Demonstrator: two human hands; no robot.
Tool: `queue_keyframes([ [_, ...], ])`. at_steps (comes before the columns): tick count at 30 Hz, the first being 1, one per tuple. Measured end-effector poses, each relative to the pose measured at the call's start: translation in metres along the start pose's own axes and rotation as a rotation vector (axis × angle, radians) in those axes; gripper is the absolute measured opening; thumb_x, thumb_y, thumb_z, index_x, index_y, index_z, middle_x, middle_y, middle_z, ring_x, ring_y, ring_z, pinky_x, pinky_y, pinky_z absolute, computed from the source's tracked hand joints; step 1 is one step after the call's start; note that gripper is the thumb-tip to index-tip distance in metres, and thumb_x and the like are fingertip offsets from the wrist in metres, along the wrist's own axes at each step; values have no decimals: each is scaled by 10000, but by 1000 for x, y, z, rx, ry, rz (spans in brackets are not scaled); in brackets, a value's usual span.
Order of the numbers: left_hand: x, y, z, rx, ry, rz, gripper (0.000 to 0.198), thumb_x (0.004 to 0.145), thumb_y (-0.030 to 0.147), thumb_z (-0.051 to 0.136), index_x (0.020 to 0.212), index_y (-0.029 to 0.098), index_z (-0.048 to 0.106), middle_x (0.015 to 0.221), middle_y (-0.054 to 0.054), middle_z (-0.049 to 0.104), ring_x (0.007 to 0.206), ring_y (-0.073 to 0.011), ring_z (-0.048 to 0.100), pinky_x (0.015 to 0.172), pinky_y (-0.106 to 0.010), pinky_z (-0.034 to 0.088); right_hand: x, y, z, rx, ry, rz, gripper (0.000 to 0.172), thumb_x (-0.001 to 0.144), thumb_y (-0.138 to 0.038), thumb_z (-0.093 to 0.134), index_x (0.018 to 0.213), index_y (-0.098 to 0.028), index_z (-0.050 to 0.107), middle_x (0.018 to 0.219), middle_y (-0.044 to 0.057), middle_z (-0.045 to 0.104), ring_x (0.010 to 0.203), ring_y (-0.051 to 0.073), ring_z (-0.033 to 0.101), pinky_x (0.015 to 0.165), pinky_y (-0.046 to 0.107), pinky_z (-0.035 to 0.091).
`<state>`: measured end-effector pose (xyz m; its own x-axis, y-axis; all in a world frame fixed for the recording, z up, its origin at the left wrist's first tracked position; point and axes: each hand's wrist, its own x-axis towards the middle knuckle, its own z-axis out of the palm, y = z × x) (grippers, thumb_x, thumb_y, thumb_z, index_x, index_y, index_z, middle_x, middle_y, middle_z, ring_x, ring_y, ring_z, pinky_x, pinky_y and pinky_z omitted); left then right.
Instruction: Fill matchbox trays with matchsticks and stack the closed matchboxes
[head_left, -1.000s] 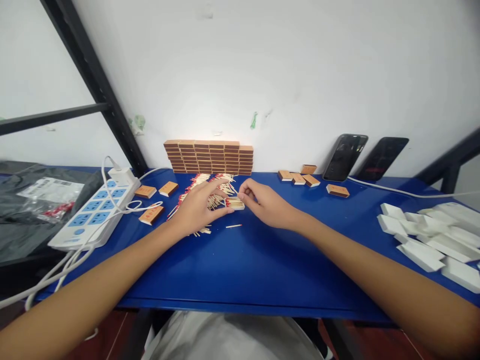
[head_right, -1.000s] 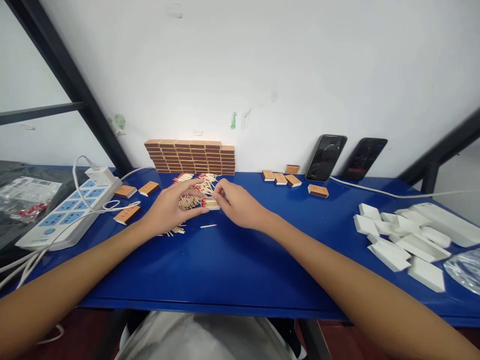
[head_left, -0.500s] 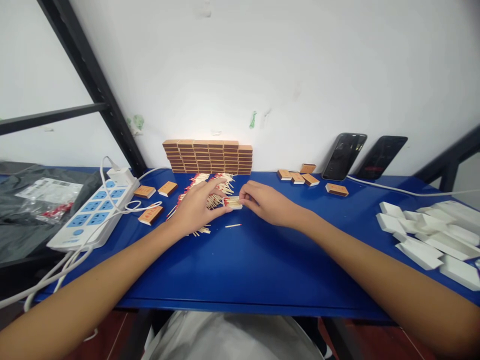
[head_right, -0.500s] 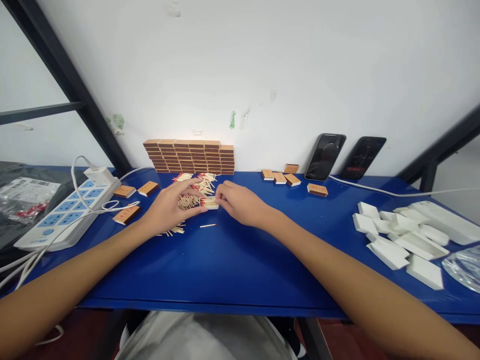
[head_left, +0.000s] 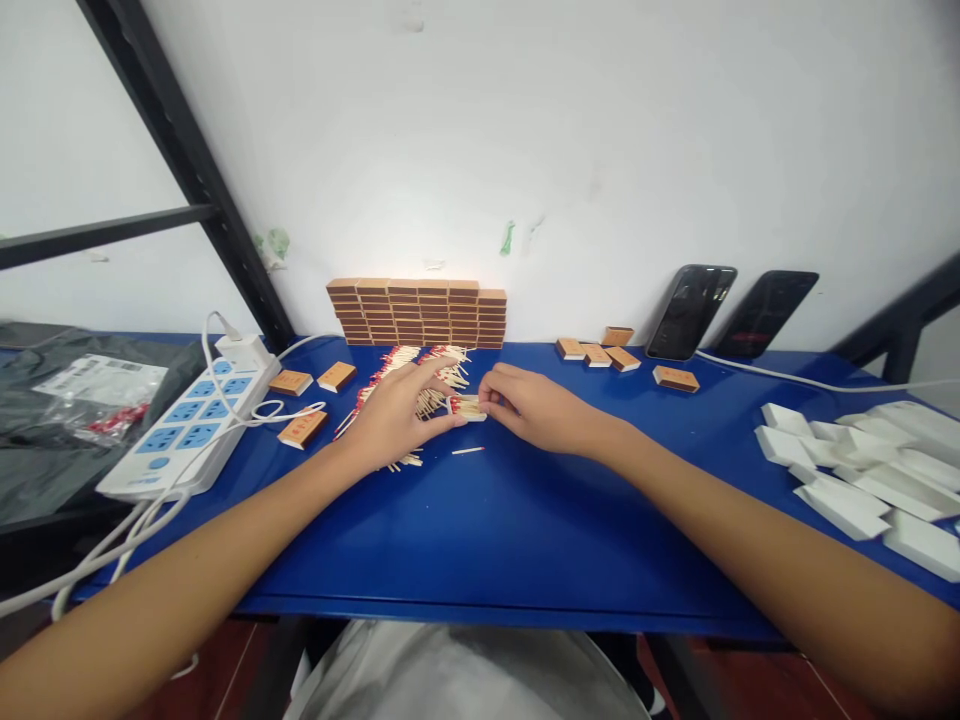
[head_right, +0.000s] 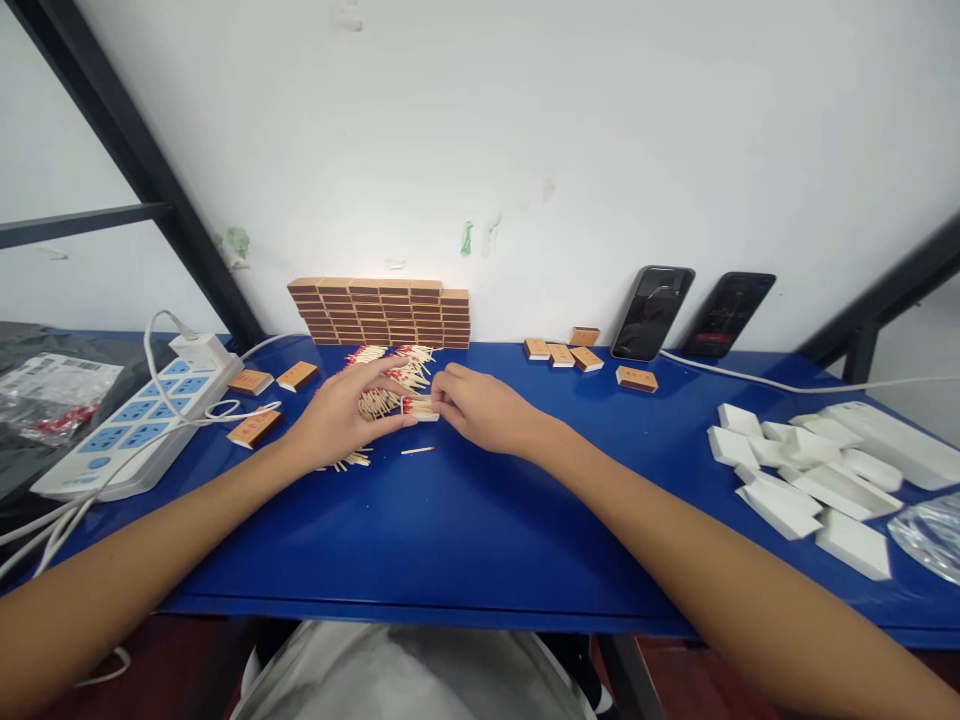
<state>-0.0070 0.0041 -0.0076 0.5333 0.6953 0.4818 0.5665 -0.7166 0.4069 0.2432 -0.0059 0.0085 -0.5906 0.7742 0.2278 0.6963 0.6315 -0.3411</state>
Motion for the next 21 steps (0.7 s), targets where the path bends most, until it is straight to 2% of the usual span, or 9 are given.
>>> queue_keyframes([
  [9,-1,-3,3,-29,-50,19,765,866,468,810,1513,270,453,1136,-28,778,1164,-273,690,1066,-452,487,-1,-1,1,-17,-16,-17,65,992,-195,547,969,-194,609,1017,67,610,839,180,570,738,298,412],
  [16,-1,2,2,-79,-83,19,718,859,473,813,1473,254,512,1102,-46,783,1090,-260,719,1025,-424,525,0,-2,3,-20,-35,-23,76,986,-170,550,951,-190,614,1004,70,625,833,181,574,738,298,407],
  [21,-1,3,2,-35,-95,38,693,871,449,805,1467,252,512,1097,-41,773,1079,-257,706,1000,-416,525,0,-1,5,-23,-42,-25,90,999,-190,541,950,-187,616,993,70,632,827,180,574,740,297,404],
])
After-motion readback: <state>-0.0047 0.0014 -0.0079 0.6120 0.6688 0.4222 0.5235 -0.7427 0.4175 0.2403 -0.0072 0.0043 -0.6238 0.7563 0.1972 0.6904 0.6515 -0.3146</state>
